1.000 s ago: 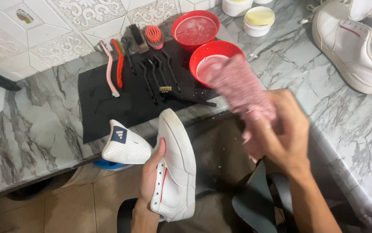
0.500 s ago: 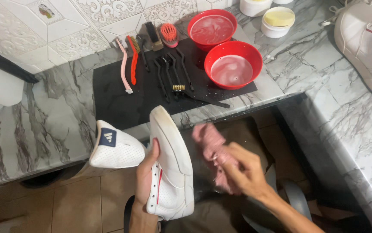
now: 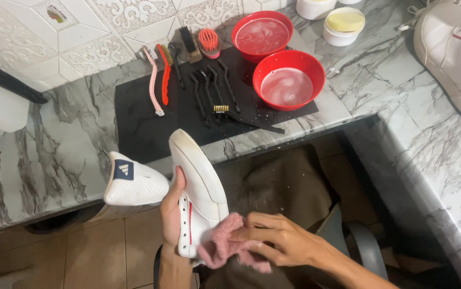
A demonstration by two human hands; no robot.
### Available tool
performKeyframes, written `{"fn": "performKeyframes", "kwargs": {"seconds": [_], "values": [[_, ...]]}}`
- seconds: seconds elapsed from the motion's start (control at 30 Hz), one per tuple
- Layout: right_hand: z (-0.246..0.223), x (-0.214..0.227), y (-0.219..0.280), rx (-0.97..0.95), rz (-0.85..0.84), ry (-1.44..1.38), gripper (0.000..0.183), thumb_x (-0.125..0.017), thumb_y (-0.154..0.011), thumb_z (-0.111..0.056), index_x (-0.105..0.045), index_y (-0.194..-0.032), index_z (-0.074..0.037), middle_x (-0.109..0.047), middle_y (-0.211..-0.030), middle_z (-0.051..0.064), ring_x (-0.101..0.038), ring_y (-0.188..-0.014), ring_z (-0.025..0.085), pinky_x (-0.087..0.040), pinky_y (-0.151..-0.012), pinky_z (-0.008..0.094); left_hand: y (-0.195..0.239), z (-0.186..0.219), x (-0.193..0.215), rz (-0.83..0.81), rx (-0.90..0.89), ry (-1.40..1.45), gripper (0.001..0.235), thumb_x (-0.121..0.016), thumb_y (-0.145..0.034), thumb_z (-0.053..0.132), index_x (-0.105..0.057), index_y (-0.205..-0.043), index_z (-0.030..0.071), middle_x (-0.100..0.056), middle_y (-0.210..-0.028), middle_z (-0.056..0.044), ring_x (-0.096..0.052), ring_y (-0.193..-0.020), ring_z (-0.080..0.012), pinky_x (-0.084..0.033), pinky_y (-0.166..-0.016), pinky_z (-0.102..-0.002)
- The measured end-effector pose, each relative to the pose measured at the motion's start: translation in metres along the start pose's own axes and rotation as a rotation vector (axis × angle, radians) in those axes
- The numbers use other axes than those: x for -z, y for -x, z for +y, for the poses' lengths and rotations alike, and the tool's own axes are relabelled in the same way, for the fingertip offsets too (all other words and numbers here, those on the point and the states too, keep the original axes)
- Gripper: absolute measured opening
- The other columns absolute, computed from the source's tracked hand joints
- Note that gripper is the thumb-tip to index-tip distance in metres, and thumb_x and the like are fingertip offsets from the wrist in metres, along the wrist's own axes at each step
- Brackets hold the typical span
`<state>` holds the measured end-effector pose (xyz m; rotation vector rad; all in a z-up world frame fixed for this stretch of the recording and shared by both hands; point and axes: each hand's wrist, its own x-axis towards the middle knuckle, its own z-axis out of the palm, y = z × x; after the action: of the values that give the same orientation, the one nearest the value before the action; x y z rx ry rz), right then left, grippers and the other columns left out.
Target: The person scrubs a white sneaker with a brush dipped in soapy water, then wipes it with a cloth. The process is repeated on different parts of the shoe, including the sole and upper, using a small brush and a pink cloth.
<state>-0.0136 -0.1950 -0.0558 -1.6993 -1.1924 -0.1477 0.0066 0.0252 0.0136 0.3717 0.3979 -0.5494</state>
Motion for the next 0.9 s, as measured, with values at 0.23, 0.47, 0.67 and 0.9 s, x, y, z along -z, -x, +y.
{"fn": "performKeyframes", "kwargs": {"seconds": [0.23,0.47,0.67,0.9], "values": [[0.015,0.017,0.021,-0.441,0.536,-0.066,0.031,-0.067,-0.101,-0.024,-0.078,-0.121,-0.003,-0.077,-0.095,0.01,-0.066,-0.075,0.015,-0.053,-0.066,0.027,0.002,-0.002,-0.015,0.214,-0.39,-0.185,0.044,-0.06,-0.104,0.035,-0.072,-0.136,0.007,-0.077,-0.118,-0.011,-0.073,-0.102,-0.0247,-0.057,-0.089,-0.036],[-0.011,0.004,-0.02,0.046,0.475,0.489,0.028,-0.072,-0.102,-0.017,-0.073,-0.125,-0.002,-0.063,-0.091,0.012,-0.064,-0.076,0.024,-0.052,-0.064,0.033,-0.014,-0.019,0.014,-0.296,-0.182,-0.138,0.049,-0.057,-0.111,0.037,-0.064,-0.133,-0.006,-0.075,-0.102,-0.016,-0.075,-0.092,-0.0283,-0.063,-0.082,-0.037],[-0.01,0.034,-0.075,-0.163,0.485,0.292,0.04,-0.067,-0.108,-0.02,-0.066,-0.146,-0.006,-0.041,-0.086,0.004,-0.042,-0.07,0.015,-0.037,-0.065,0.028,-0.011,-0.044,-0.012,-0.538,0.06,0.282,0.035,-0.066,-0.109,0.022,-0.062,-0.142,0.01,-0.068,-0.134,-0.003,-0.066,-0.122,-0.0132,-0.052,-0.11,-0.022],[-0.014,0.019,-0.06,-0.112,0.322,0.135,0.041,-0.059,-0.11,-0.009,-0.057,-0.149,0.001,-0.044,-0.09,0.008,-0.044,-0.071,0.02,-0.04,-0.067,0.032,-0.006,-0.034,-0.025,-0.512,0.717,1.11,0.015,-0.08,-0.091,0.009,-0.069,-0.103,0.01,-0.079,-0.109,0.003,-0.065,-0.102,0.0044,-0.052,-0.091,-0.017]]}}
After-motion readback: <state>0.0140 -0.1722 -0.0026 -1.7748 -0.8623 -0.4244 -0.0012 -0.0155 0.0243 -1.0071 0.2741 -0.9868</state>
